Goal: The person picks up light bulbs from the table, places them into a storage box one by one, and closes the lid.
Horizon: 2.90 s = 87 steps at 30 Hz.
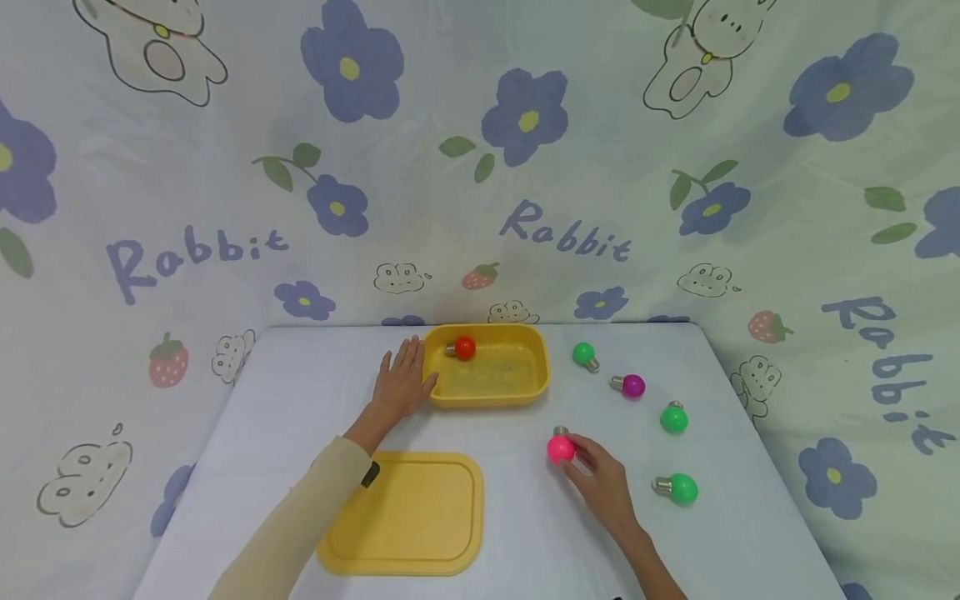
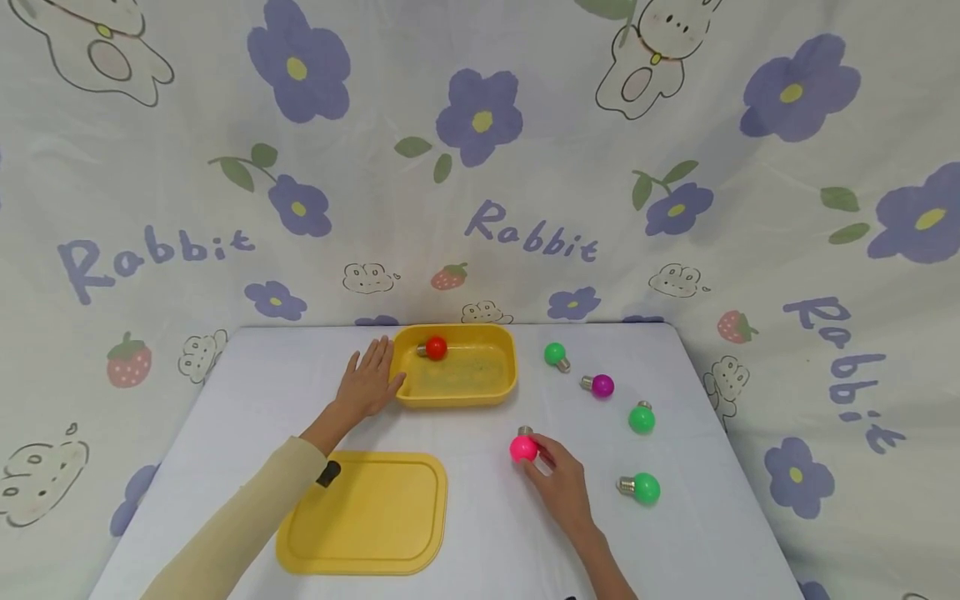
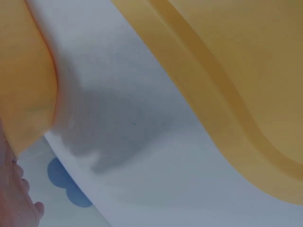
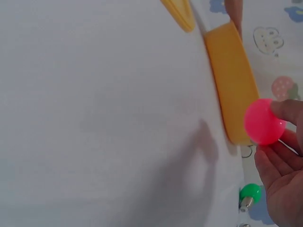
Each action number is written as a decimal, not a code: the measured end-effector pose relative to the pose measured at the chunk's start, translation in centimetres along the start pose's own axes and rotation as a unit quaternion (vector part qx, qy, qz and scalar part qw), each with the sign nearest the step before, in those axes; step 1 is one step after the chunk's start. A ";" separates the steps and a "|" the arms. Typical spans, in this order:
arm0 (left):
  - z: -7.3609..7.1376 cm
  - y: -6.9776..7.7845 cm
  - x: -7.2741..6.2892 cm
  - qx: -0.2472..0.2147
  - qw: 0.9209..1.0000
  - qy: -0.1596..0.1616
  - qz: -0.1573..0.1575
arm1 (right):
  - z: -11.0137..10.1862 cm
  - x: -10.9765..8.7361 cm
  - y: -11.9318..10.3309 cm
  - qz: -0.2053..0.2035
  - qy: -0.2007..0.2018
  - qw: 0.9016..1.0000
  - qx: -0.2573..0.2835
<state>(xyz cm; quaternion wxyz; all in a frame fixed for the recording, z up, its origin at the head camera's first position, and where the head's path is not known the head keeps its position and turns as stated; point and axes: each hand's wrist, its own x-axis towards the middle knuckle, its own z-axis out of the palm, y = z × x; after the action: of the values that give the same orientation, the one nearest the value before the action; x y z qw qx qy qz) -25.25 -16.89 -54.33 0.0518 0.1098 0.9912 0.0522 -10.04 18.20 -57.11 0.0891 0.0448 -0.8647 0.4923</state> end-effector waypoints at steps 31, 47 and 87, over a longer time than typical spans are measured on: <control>0.0 -0.2 0.0 -0.001 1.000 -0.003 0.002 | 5.2 8.0 -5.4 -0.115 -0.037 0.992 0.037; -0.1 -0.2 -0.1 0.000 1.000 -0.004 0.004 | 8.2 12.9 -6.4 -0.085 -0.083 0.993 0.020; 0.5 -0.4 0.2 0.003 1.000 0.003 0.000 | 12.2 19.4 -4.5 0.038 -0.131 0.986 -0.099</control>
<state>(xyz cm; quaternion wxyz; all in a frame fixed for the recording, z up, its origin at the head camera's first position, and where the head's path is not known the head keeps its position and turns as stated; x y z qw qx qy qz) -25.50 -17.22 -54.87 0.0481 0.1098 0.9916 0.0493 -29.67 5.62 -55.57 -0.0398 0.0670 -0.9145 0.3970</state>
